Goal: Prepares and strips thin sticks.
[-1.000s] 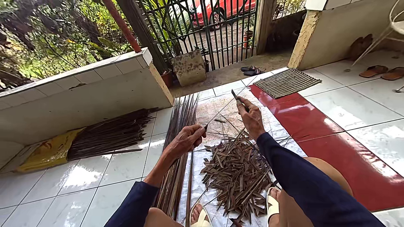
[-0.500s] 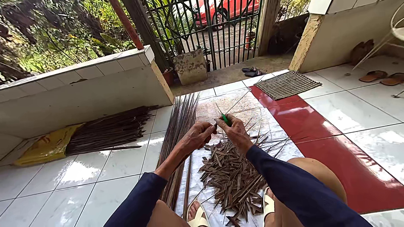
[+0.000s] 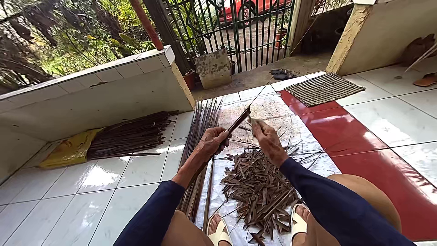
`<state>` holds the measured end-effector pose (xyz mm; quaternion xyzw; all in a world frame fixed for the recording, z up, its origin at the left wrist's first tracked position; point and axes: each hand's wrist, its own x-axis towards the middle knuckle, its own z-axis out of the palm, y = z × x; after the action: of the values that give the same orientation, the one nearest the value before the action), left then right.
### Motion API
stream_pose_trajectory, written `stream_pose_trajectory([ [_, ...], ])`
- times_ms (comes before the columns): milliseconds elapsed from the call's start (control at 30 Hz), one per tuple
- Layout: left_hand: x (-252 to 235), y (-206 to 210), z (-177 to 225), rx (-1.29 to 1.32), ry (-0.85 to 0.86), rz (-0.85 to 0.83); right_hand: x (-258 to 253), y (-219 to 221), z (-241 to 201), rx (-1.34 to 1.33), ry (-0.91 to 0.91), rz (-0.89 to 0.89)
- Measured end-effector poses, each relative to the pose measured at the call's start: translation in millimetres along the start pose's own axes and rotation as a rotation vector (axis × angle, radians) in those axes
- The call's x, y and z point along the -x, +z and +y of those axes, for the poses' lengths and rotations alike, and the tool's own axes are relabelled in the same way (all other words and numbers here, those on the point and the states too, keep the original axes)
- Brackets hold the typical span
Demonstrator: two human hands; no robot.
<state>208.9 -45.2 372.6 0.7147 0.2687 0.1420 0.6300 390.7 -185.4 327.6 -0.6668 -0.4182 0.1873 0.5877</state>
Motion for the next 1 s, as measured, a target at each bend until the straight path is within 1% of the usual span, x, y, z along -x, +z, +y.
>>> stream_pose_trajectory([
  [67,-4,5,3,-0.048,0.040,0.046,9,12,-1,0.005,-0.031,-0.100],
  [133,-6,8,3,-0.064,0.075,0.049,14,19,-4,0.011,-0.038,-0.153],
  [267,-7,15,4,-0.060,0.110,0.021,15,23,-3,0.030,-0.059,-0.183],
  [400,-6,17,6,-0.052,0.142,0.020,14,21,1,0.023,-0.081,-0.172],
  [533,-2,15,11,0.020,0.086,0.013,14,18,6,0.037,-0.096,-0.186],
  [867,1,1,9,0.236,-0.073,-0.155,16,15,3,0.031,-0.134,-0.225],
  [1000,3,-1,8,0.249,-0.072,-0.190,16,13,-1,0.006,-0.126,-0.225],
])
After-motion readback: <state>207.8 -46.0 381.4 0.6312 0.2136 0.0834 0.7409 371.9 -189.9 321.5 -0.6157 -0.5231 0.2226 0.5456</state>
